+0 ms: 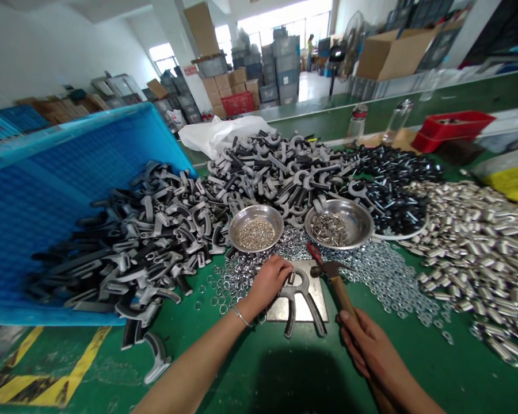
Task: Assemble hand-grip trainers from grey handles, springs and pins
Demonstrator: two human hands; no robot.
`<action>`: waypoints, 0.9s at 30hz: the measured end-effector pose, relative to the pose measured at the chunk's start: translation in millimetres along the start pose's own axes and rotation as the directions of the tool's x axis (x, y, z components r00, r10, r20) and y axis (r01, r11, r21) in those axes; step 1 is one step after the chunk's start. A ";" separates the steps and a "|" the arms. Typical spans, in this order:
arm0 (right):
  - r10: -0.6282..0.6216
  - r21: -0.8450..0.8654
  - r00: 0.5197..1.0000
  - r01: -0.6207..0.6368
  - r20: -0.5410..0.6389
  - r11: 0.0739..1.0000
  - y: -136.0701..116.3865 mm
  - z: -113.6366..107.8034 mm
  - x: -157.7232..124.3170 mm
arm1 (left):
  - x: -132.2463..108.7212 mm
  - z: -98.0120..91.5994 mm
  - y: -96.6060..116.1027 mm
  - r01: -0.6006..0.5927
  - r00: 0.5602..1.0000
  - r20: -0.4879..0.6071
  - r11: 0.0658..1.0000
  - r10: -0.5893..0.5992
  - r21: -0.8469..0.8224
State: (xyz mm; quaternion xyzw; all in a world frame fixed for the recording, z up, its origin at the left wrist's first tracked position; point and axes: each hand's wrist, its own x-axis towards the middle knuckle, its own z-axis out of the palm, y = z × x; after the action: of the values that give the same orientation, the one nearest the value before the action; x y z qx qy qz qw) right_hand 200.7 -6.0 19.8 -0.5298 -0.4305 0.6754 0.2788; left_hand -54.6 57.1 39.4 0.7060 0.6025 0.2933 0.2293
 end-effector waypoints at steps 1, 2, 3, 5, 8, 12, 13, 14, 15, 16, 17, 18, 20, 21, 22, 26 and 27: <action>-0.004 -0.004 1.000 0.004 0.000 1.000 0.2 -0.3 0.1 | 0.0 -0.2 -0.6 -0.008 1.000 0.005 1.000 0.008 0.020; -0.006 -0.007 1.000 0.006 -0.002 1.000 0.2 -0.6 0.2 | 0.1 -0.2 -1.3 -0.021 1.000 0.012 0.999 0.020 0.048; -0.002 -0.010 1.000 0.002 -0.005 1.000 0.2 -1.0 0.4 | 0.3 -0.1 -1.9 -0.039 0.999 0.024 0.996 0.037 0.085; 0.014 -0.012 1.000 -0.014 -0.014 1.000 0.0 -1.5 1.0 | 0.7 0.0 -2.7 -0.102 0.994 0.066 0.975 0.091 0.196; 0.030 -0.017 0.999 -0.030 -0.016 0.999 0.8 -0.7 1.9 | 2.1 -0.6 -2.5 -0.274 0.957 0.199 0.874 0.209 0.400; 0.015 -0.055 1.000 -0.016 -0.027 0.998 1.4 2.1 -0.6 | 6.6 -2.2 -0.9 -0.417 0.900 0.325 0.786 0.290 0.456; 0.006 -0.078 1.000 -0.009 -0.029 0.997 -0.7 1.7 -2.0 | 7.5 -2.7 -0.4 -0.411 0.902 0.324 0.795 0.284 0.446; -0.004 -0.112 1.000 0.001 -0.023 0.994 -4.4 0.2 -3.4 | 7.6 -3.3 0.1 -0.395 0.909 0.317 0.806 0.272 0.442; -0.018 -0.163 1.000 0.016 -0.010 0.986 -10.2 -2.6 -4.7 | 6.7 -4.4 0.9 -0.367 0.921 0.295 0.821 0.255 0.436; -0.039 -0.237 0.999 0.040 0.010 0.971 -18.2 -6.5 -5.7 | 4.5 -6.0 2.0 -0.327 0.938 0.253 0.843 0.236 0.426; -0.074 -0.328 0.997 0.081 0.033 0.941 -28.4 -11.5 -6.3 | 0.7 -8.2 3.3 -0.277 0.958 0.191 0.870 0.215 0.408; -0.124 -0.429 0.991 0.136 0.056 0.893 -40.5 -16.9 -6.5 | -4.6 -11.1 5.0 -0.220 0.975 0.114 0.900 0.191 0.376; -0.223 -0.611 0.967 0.252 0.126 0.750 -68.3 -26.5 -6.1 | -18.7 -18.2 8.9 -0.123 0.991 -0.012 0.946 0.132 0.300; -0.252 -0.672 0.953 0.299 0.169 0.677 -82.5 -29.4 -5.8 | -26.6 -21.9 10.9 -0.096 0.993 -0.034 0.955 0.110 0.279; -0.266 -0.710 0.941 0.332 0.207 0.621 -95.9 -30.5 -5.8 | -34.2 -25.2 12.8 -0.090 0.995 -0.023 0.956 0.100 0.280; -0.326 -0.761 0.914 0.386 0.241 0.521 -127.6 -19.3 -3.9 | -52.8 -30.4 16.1 -0.151 0.986 0.126 0.921 0.112 0.360; -0.358 -0.776 0.906 0.388 0.224 0.496 -129.0 -14.9 -1.3 | -53.6 -29.7 15.7 -0.168 0.982 0.149 0.908 0.119 0.384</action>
State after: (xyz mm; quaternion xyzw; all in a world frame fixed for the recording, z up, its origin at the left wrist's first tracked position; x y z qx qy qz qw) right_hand 205.0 58.2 132.6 -0.4803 -0.7974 0.3377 0.1398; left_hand -69.3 0.8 64.1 0.7966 0.5806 0.1383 0.0965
